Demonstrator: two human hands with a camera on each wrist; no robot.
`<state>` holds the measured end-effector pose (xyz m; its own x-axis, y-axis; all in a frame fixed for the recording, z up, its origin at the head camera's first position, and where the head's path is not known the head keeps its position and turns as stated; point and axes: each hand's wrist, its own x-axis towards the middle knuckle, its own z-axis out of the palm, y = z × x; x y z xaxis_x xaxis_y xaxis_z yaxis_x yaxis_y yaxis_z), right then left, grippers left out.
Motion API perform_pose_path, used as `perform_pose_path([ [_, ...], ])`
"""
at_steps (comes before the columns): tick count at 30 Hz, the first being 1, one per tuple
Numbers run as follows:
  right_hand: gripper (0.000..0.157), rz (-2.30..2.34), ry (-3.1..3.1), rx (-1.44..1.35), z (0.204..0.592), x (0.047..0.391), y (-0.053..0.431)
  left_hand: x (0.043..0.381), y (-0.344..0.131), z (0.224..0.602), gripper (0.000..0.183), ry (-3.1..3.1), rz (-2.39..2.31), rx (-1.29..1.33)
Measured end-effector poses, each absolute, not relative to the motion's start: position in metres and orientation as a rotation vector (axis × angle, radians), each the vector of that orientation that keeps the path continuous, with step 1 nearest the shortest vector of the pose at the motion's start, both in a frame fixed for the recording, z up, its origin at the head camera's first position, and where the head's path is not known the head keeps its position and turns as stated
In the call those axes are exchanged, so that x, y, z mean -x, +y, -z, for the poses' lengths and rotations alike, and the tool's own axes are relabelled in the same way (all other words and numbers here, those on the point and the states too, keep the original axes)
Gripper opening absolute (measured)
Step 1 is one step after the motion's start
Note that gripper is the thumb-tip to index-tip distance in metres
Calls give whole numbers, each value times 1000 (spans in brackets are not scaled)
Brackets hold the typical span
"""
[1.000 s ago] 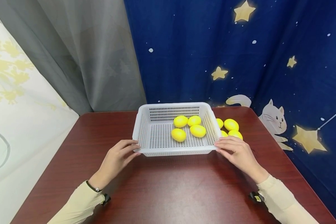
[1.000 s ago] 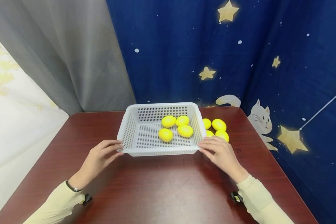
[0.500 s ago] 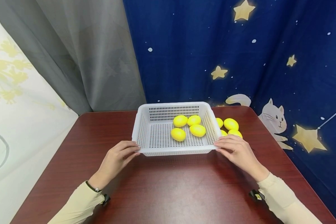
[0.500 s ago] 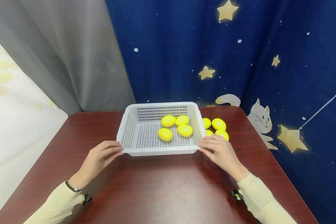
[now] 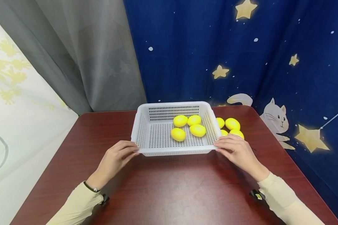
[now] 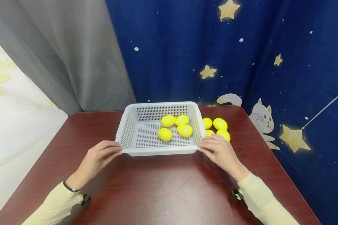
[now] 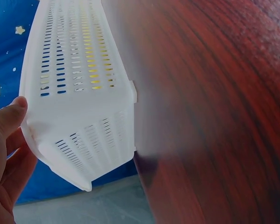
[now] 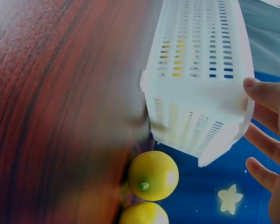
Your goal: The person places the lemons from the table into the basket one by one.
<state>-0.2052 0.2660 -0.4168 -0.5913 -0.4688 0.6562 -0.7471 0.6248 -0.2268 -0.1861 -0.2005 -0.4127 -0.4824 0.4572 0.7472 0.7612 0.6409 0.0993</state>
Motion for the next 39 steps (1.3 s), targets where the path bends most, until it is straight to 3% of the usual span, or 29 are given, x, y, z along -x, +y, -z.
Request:
perform_pose_path([
  [13,53,-627,-2317,-943,414,206,266,185,-199,417,29,-2169,640,897],
  [20,55,-625,-2365,-926,407,206,270,182,-198,418,37,-2177,656,876],
  [25,44,-608,-2338,-899,398,209,277,183,-198,418,36,-2170,659,875],
  [28,51,-595,-2329,-873,393,212,280,183,-198,418,38,-2172,653,870],
  [33,52,-578,-2334,-830,388,216,287,183,-198,419,20,-2171,664,875],
  [39,53,-557,-2352,-782,388,221,294,184,-197,420,22,-2165,675,880],
])
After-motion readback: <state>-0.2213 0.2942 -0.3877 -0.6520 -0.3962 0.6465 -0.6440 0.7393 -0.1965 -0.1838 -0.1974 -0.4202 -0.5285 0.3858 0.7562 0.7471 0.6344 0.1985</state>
